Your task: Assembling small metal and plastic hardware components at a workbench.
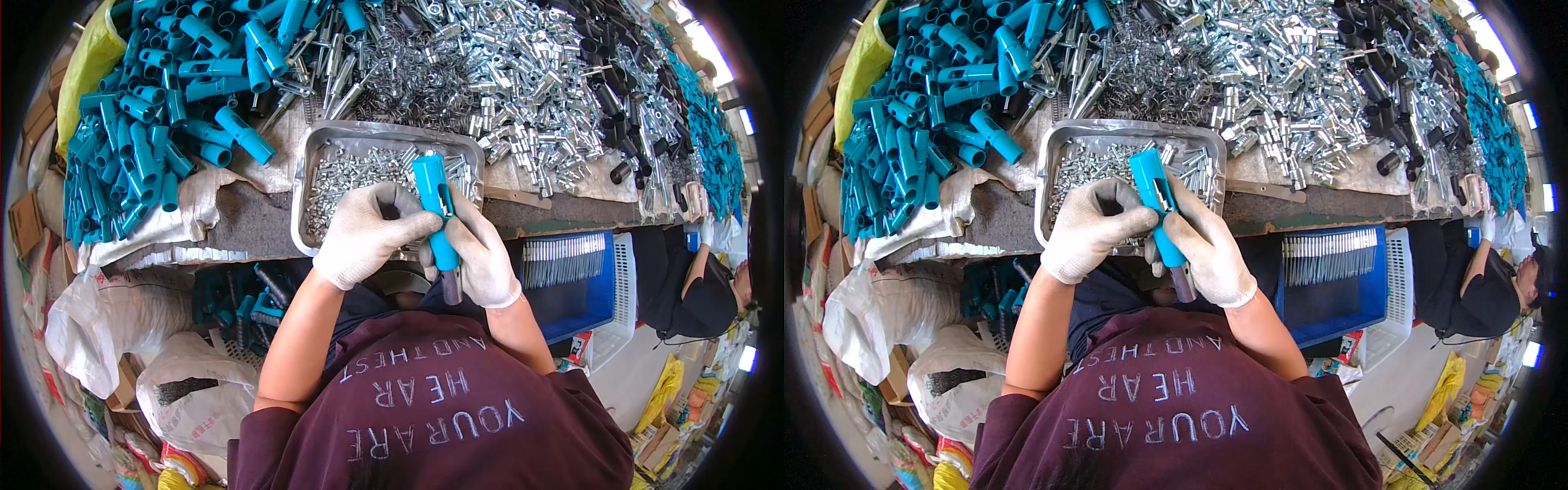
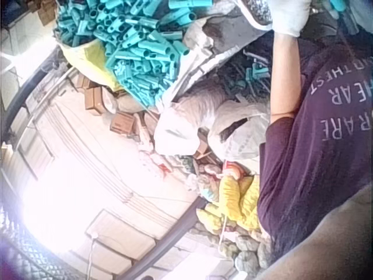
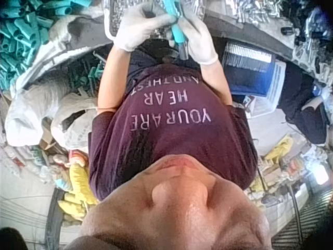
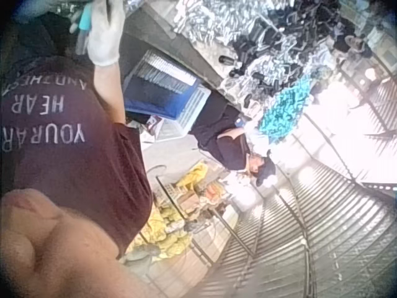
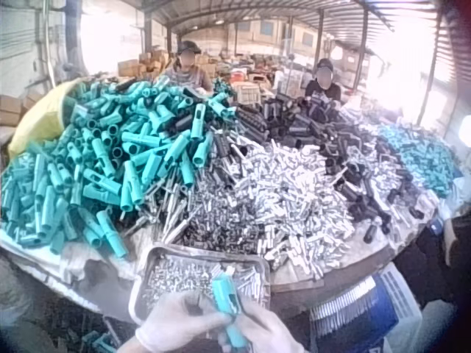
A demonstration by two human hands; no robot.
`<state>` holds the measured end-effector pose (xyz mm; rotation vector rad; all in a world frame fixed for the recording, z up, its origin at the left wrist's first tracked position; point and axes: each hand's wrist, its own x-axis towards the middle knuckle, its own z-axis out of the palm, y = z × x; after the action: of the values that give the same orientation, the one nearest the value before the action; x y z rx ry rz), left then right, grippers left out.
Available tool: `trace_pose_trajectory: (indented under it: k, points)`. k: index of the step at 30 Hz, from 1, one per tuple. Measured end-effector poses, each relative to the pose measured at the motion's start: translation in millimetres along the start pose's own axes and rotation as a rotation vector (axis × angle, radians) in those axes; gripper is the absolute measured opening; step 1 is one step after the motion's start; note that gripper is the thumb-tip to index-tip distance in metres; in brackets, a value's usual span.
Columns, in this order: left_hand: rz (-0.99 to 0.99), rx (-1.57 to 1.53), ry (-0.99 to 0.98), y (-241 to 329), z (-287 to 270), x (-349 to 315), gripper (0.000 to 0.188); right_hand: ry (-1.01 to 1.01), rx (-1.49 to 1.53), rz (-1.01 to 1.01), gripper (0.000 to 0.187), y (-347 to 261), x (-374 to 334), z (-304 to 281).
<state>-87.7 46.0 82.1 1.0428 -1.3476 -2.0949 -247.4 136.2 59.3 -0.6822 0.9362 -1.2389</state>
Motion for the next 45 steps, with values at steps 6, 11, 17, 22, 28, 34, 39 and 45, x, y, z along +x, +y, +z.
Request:
trace_pose_trajectory:
  k: [6,11,17,22,28,34,39,45]
  points:
    - [0.019,-0.044,-0.01,-7,3,6,0.018,-0.004,-0.064,0.008,0.054,3,-2,2]
    - [0.37,1.052,0.262,-15,-11,18,0.016,0.306,-0.098,0.043,0.039,-2,1,-14]
    - [0.484,1.331,0.323,-42,-19,23,0.01,0.273,0.232,0.135,0.035,-7,2,-17]
    - [0.419,0.934,0.342,-20,-11,20,0.011,0.234,0.36,0.213,0.037,-1,0,-32]
    - [0.105,0.26,0.07,-10,4,14,0.011,0.153,0.406,0.376,0.046,-10,-2,-11]
    - [0.049,-0.165,-0.164,-18,9,16,0.017,-0.01,0.521,0.257,0.049,-11,-6,-9]
    - [0.073,-0.204,-0.212,-12,26,19,0.034,-0.373,0.85,0.187,0.063,0,-6,-8]
    - [0.637,0.838,-0.22,-36,42,16,0.028,0.212,0.09,-0.277,0.033,-22,0,-22]
